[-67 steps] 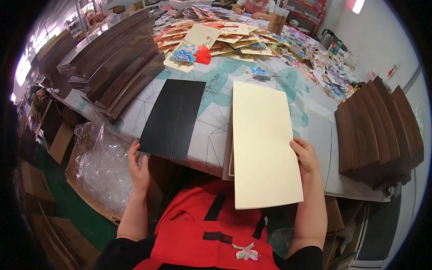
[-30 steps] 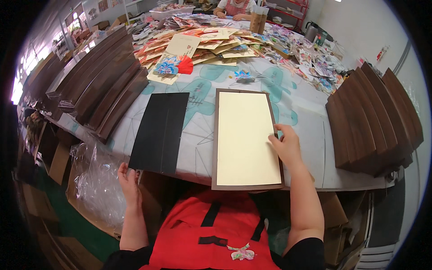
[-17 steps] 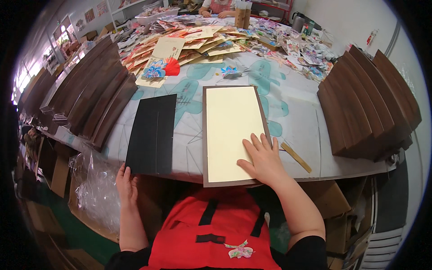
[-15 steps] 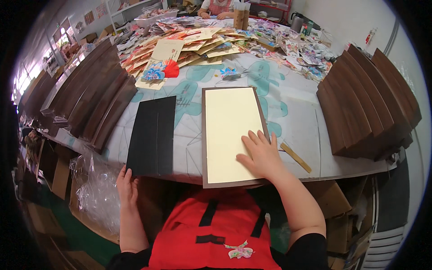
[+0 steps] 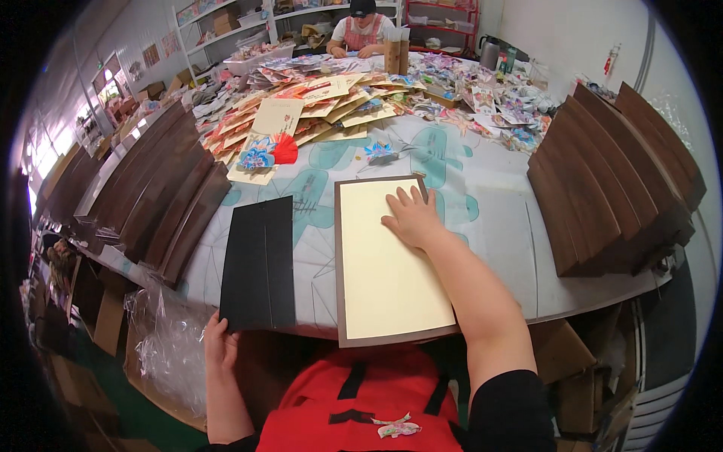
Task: The person assembles a decorative frame by placing a red paper cutout into a wooden frame, securing it with a backing board, and using a wooden stick to press the edges. They repeat the process with another frame, ensuring the artwork is properly aligned and secured.
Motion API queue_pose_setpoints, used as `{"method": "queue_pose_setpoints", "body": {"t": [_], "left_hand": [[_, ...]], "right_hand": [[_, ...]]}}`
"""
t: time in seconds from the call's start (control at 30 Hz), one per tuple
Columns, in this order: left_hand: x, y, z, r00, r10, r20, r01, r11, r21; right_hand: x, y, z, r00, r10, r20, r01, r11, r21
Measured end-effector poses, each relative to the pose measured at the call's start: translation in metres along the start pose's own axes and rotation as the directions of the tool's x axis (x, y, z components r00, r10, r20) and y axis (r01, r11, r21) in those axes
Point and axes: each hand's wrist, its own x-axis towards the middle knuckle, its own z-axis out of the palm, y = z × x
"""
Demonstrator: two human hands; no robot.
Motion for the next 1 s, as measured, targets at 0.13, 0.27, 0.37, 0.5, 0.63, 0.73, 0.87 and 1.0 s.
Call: {"method": "queue_pose_setpoints", "body": {"t": [0.13, 0.27, 0.37, 0.5, 0.63, 0.73, 0.87, 1.0], "left_hand": [[-0.001, -0.002, 0.001, 1.000, 0.019, 0.008, -0.019, 1.000, -0.013], [-0.002, -0.002, 0.009, 1.000, 0.014, 0.021, -0.013, 0.999, -0.053], [-0.005, 0.004, 0.013, 0.995, 0.024, 0.101, -0.013, 0.993, -0.114], [-0.022, 0.011, 0.034, 0.989, 0.060, 0.136, -0.031, 0.979, -0.202], [-0.044, 0.007, 0.090, 0.957, 0.031, 0.287, 0.029, 0.979, -0.203], [-0.058, -0.004, 0.132, 0.900, -0.022, 0.435, 0.086, 0.988, -0.128], [-0.060, -0.022, 0.153, 0.801, -0.063, 0.595, -0.033, 0.988, 0.148], [-0.053, -0.033, 0.155, 0.826, -0.014, 0.564, -0.184, 0.938, 0.292]], "right_hand": [[0.002, 0.002, 0.011, 0.997, -0.066, -0.028, 0.066, 0.998, 0.002], [0.003, 0.004, 0.015, 0.998, -0.042, -0.050, 0.046, 0.997, 0.068], [-0.002, 0.020, 0.016, 0.990, -0.036, -0.134, 0.070, 0.964, 0.257], [-0.045, -0.030, -0.033, 0.996, -0.004, -0.085, 0.060, 0.746, 0.663], [-0.103, -0.080, -0.064, 0.981, -0.115, 0.158, -0.126, 0.246, 0.961], [-0.131, -0.094, -0.079, 0.979, 0.019, 0.202, -0.203, 0.120, 0.972], [-0.142, -0.060, -0.073, 0.938, 0.346, 0.035, 0.021, -0.158, 0.987], [-0.158, -0.016, -0.078, 0.936, 0.341, 0.092, -0.078, -0.053, 0.996]]}}
